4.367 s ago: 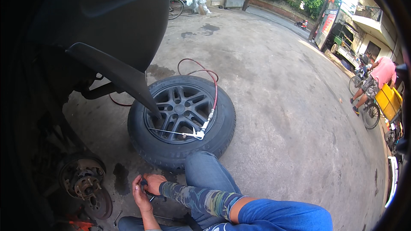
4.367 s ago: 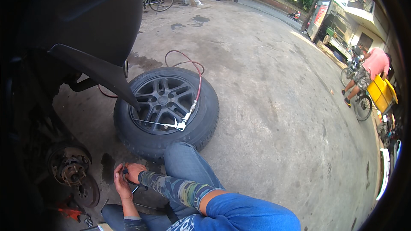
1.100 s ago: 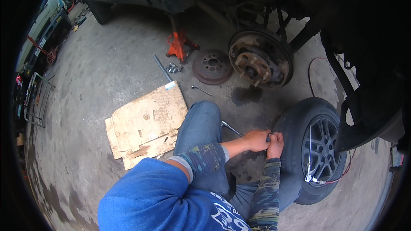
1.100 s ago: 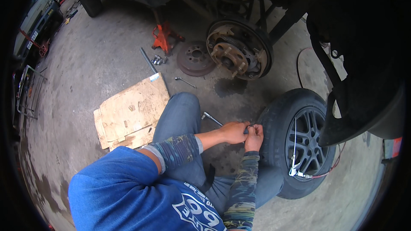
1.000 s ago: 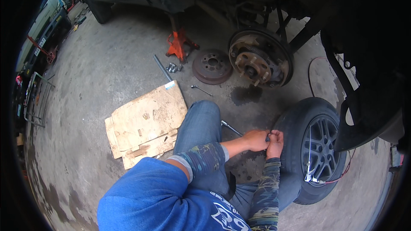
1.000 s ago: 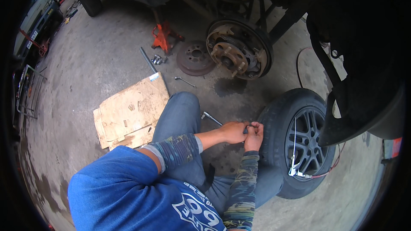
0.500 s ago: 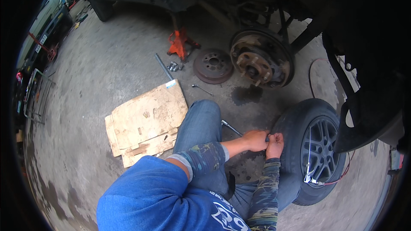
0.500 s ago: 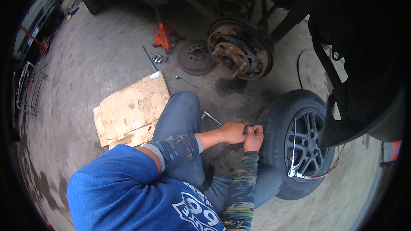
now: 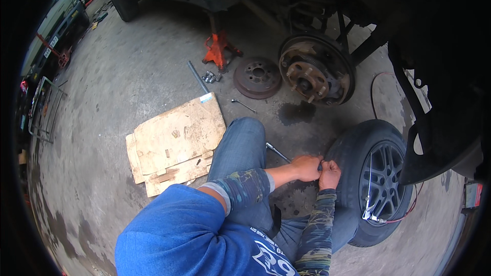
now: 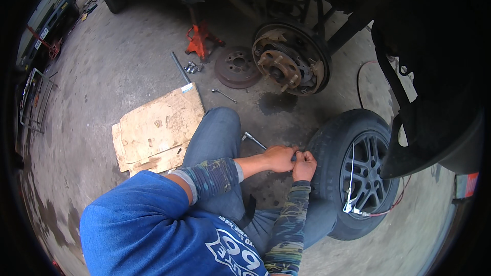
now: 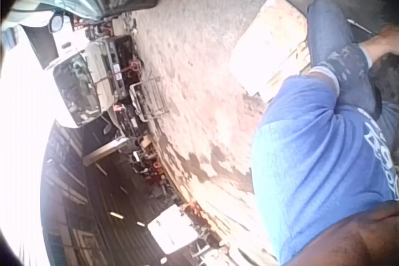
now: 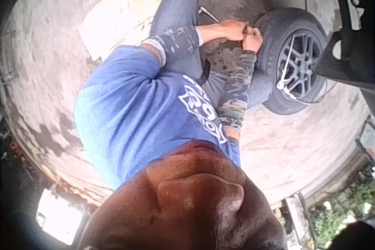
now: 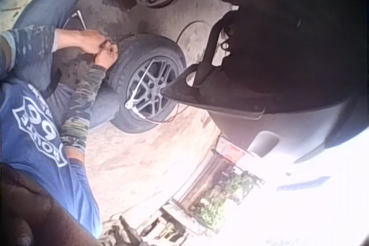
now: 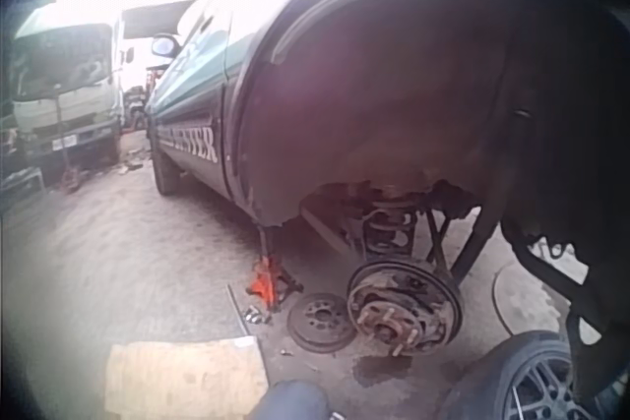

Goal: The person sits on the ground and works on a car's wheel hub and brake assembly. They use a wrench to loosen and remove bolts, then remove the brake caliper and rotor. The person then stands and walks around the garage.

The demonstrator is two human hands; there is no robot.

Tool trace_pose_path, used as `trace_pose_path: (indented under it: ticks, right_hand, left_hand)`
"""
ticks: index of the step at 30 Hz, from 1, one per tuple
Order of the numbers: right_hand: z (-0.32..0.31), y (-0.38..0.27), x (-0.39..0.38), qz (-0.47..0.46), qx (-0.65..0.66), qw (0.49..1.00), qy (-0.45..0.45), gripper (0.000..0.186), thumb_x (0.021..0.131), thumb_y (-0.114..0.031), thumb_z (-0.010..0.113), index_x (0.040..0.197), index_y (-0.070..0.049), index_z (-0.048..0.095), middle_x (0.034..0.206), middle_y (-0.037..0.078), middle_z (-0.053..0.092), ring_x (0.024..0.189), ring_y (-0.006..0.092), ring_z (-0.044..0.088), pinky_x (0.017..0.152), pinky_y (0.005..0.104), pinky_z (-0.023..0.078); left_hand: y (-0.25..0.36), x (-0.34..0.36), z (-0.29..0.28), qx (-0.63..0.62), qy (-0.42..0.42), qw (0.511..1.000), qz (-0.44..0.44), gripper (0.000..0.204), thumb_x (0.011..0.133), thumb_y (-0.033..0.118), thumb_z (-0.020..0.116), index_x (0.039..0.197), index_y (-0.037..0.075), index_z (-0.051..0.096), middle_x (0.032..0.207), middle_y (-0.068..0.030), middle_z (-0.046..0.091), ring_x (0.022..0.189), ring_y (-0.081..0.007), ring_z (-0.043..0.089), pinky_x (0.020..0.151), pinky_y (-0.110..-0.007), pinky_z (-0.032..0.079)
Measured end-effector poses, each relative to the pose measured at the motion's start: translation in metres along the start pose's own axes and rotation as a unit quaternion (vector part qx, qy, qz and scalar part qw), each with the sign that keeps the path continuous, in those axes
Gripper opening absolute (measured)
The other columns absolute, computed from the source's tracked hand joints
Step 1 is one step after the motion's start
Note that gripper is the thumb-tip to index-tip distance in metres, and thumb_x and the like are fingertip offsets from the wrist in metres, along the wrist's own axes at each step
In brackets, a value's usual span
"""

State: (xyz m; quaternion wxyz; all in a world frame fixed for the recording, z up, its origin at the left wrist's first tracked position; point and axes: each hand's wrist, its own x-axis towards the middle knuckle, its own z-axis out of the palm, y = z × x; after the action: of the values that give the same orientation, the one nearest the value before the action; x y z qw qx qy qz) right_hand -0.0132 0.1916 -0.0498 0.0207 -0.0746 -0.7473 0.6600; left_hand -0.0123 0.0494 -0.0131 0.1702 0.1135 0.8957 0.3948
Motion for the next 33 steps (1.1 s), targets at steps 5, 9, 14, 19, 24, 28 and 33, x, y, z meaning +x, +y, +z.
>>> trace_pose_path:
  ticks: [5,9,14,19,24,28,33]
  right_hand:
    - [-0.001,0.001,0.0,-0.003,0.002,1.0,-0.007,0.036,0.088,-0.001,0.062,0.06,-0.007,0.04,0.059,-0.006,0.041,0.059,0.0037,0.035,0.051,0.0287,0.03]
    - [-0.001,0.001,0.0,-0.005,-0.005,1.0,-0.004,0.037,0.088,-0.001,0.062,0.06,-0.007,0.039,0.059,-0.006,0.041,0.059,0.0038,0.036,0.051,0.0288,0.03]
    - [-0.001,0.0,0.0,0.003,0.004,1.0,-0.005,0.035,0.088,0.0,0.062,0.06,-0.006,0.042,0.06,-0.006,0.042,0.059,0.0038,0.036,0.052,0.028,0.031]
    - [0.0,0.0,-0.001,0.002,0.014,1.0,-0.004,0.029,0.088,0.001,0.06,0.064,-0.006,0.045,0.064,-0.005,0.045,0.062,0.0042,0.038,0.055,0.0264,0.033]
    - [-0.001,0.007,0.003,-0.019,-0.005,1.0,0.0,0.007,0.088,0.001,0.058,0.081,-0.001,0.06,0.08,0.0,0.058,0.075,0.008,0.05,0.069,0.0251,0.042]
    - [-0.006,0.014,0.006,-0.007,-0.032,0.999,-0.029,0.018,0.089,0.0,0.056,0.103,0.003,0.068,0.098,0.005,0.067,0.093,0.0135,0.059,0.087,0.027,0.047]
    - [-0.009,0.017,0.007,0.009,-0.036,0.998,-0.053,0.021,0.09,0.0,0.054,0.106,0.003,0.068,0.102,0.008,0.069,0.097,0.016,0.061,0.09,0.029,0.048]
  left_hand:
    - [-0.001,0.0,0.001,0.002,-0.005,1.0,-0.002,0.063,0.084,0.035,0.06,0.136,0.0,0.052,0.112,-0.0238,0.069,0.108,-0.039,0.065,0.091,-0.047,0.05]
    - [0.001,-0.001,0.0,0.003,0.0,1.0,0.0,0.062,0.084,0.035,0.06,0.135,0.0,0.052,0.112,-0.0236,0.069,0.107,-0.0387,0.065,0.091,-0.047,0.051]
    - [0.002,-0.001,-0.001,0.001,-0.015,1.0,-0.005,0.06,0.084,0.035,0.06,0.134,0.002,0.054,0.11,-0.0221,0.07,0.106,-0.038,0.066,0.09,-0.047,0.051]
    - [0.001,-0.001,0.001,-0.002,-0.001,1.0,-0.017,0.059,0.083,0.036,0.06,0.133,0.003,0.055,0.109,-0.0207,0.07,0.104,-0.0372,0.066,0.088,-0.046,0.051]
    - [-0.001,-0.001,0.002,-0.013,-0.006,1.0,-0.012,0.058,0.083,0.034,0.06,0.132,0.003,0.055,0.108,-0.0213,0.07,0.104,-0.0375,0.066,0.088,-0.047,0.051]
    - [0.0,-0.003,-0.001,-0.01,-0.008,1.0,0.0,0.057,0.083,0.032,0.06,0.131,0.003,0.055,0.107,-0.0221,0.07,0.103,-0.0383,0.066,0.088,-0.048,0.051]
    - [0.0,-0.004,-0.001,-0.01,-0.006,1.0,0.004,0.056,0.083,0.03,0.059,0.132,0.004,0.055,0.107,-0.0225,0.07,0.103,-0.0388,0.066,0.089,-0.049,0.051]
